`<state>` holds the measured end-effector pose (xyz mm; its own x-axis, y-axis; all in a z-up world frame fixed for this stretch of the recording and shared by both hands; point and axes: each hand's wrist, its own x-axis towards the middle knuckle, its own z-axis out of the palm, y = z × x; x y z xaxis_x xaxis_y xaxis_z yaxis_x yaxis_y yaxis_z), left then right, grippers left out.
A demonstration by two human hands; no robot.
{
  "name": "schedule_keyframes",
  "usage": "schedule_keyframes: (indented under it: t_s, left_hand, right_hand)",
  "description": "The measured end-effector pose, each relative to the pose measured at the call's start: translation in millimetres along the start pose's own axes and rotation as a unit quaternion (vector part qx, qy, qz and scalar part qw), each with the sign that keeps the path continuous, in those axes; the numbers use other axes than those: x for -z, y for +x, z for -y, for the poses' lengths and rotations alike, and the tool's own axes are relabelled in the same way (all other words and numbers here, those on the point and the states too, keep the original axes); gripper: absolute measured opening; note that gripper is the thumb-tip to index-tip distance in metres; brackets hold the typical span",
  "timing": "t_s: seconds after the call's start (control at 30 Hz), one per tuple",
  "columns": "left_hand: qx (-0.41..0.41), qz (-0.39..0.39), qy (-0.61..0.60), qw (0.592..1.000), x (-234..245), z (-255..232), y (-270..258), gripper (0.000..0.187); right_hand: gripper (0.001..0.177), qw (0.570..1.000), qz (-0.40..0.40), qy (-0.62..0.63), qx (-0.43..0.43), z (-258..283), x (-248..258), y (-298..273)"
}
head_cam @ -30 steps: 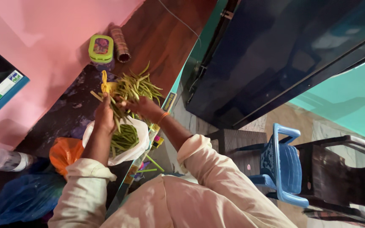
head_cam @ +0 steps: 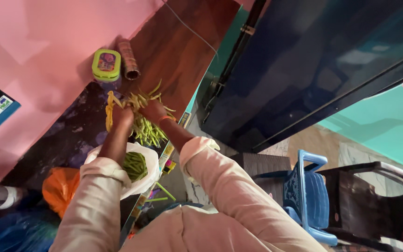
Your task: The person repeatedly picks up green beans from a white bag on a table, breaks them into smaller pieces by hand, and places the pieces back into the bag. The person also moves some beans onto the table surface during the process.
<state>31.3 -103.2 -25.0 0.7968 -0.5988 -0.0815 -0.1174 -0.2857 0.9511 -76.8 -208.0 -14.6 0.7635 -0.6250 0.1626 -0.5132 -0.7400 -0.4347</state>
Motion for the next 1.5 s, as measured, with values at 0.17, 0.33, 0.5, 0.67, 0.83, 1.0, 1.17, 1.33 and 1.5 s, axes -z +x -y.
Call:
schedule_keyframes:
  t_s: [0.17,0.33,0.5,0.67,0.83,1.0,1.17,1.33,1.5]
  left_hand:
    - [0.06,0.038,-0.005,0.997,-4,5,15,0.028]
    - [0.056,0.077,-0.217,0.972,-16,5,23,0.032]
    - [0.018,0.09,-0.217,0.972,-21,-6,19,0.032]
    - [-0.031,0.076,-0.26,0.962,-20,-12,12,0.031]
    - [-0.078,0.059,-0.266,0.959,-19,-10,14,0.038]
    - [0.096,0.074,-0.226,0.967,-14,-2,14,0.034]
    - [-0.186,0.105,-0.149,0.966,-19,11,6,0.042]
    - [-0.326,0.042,-0.022,0.944,-19,7,-7,0.039]
    - [-0.332,-0.001,0.015,0.943,-22,-11,-17,0.034]
  right_hand:
    - [0.011,0.998,-0.031,0.035,0.043,-4,13,1]
    - [0.016,0.833,0.064,0.519,-0.179,-9,20,10]
    - [0.012,0.826,0.04,0.542,-0.148,-15,10,11]
    - [0.015,0.81,-0.017,0.562,-0.166,-11,-5,19]
    - [0.021,0.933,-0.022,0.308,-0.184,-4,-11,21]
    - [0.025,0.875,-0.044,0.435,-0.209,3,-14,30]
    - [0.04,0.723,0.003,0.67,-0.169,12,-20,41]
    - [0.047,0.588,0.028,0.759,-0.277,6,-18,49]
    - [0.048,0.551,0.046,0.774,-0.31,-7,-13,54]
